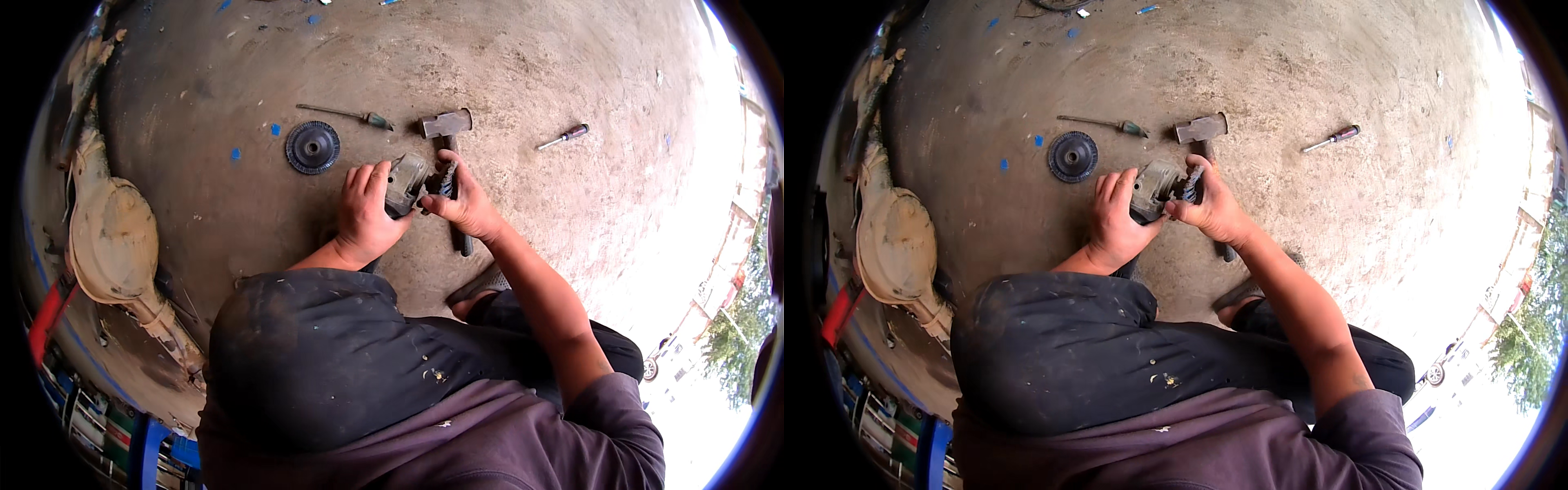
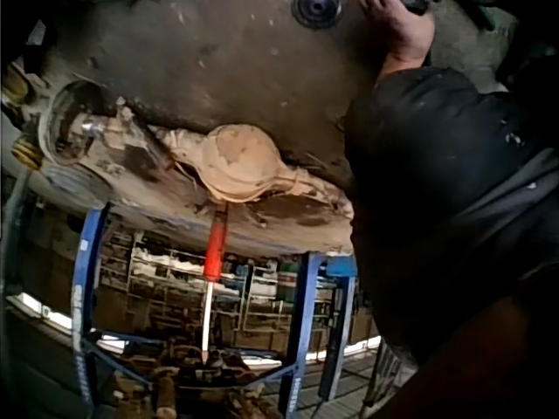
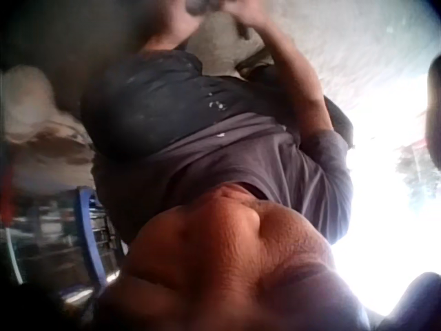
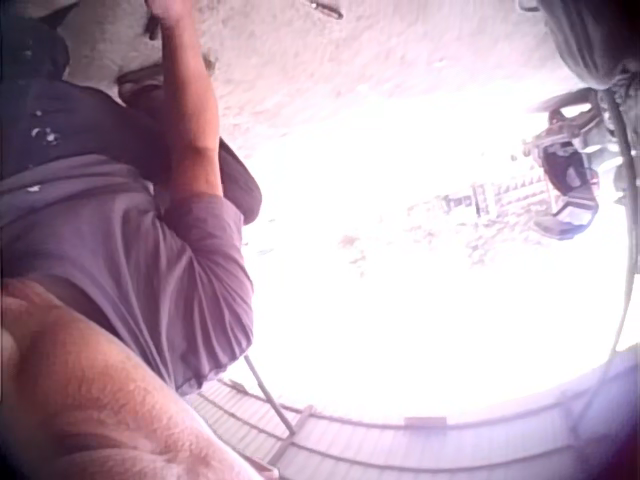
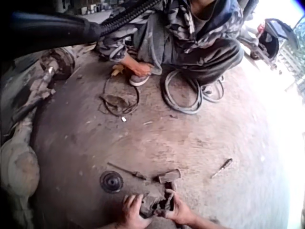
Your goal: The person disassembles an angle grinder, removes the grinding disc, and uses a hammer to tap a component. They then reassemble the grinder, attach a new wire brush disc, and tighten it with a wrench.
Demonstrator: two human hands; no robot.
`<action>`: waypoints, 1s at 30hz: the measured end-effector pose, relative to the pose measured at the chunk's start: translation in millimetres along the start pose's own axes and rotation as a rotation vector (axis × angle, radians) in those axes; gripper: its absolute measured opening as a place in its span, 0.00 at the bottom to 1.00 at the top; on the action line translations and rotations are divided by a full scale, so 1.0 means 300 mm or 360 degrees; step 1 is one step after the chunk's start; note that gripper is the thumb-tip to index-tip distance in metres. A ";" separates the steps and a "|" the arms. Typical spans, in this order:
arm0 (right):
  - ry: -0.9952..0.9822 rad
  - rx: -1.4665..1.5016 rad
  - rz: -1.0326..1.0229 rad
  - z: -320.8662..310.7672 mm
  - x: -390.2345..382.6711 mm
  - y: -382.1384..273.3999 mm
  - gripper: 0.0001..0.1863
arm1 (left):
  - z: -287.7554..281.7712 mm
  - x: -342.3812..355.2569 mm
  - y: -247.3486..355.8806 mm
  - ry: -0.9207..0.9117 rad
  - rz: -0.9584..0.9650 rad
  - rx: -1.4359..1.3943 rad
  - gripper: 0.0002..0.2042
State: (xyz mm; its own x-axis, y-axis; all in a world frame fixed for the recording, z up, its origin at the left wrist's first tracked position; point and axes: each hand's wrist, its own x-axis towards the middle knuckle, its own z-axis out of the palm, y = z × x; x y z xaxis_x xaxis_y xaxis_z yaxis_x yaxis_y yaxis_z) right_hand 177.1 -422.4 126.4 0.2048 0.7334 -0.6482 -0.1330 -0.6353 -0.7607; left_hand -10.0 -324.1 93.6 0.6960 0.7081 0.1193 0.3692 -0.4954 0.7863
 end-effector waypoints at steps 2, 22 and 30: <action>-0.0041 0.0100 -0.0018 -0.012 -0.006 0.048 0.53 | -0.008 0.000 0.022 -0.0026 0.0009 -0.0019 0.39; -0.0105 -0.0040 -0.0502 -0.016 -0.081 0.070 0.50 | -0.076 -0.015 -0.047 -0.0342 0.0112 -0.0835 0.53; -0.0021 -0.0007 -0.0309 -0.012 -0.056 0.053 0.49 | -0.063 -0.005 -0.065 -0.0384 0.0054 -0.0758 0.47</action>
State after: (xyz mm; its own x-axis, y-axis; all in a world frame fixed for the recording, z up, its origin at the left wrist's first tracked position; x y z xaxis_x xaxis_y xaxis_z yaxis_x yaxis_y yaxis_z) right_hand 175.0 -445.7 125.3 0.2132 0.8454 -0.4897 -0.0880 -0.4826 -0.8714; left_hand -29.8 -305.9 89.6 0.8452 0.5321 0.0505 0.0629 -0.1929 0.9792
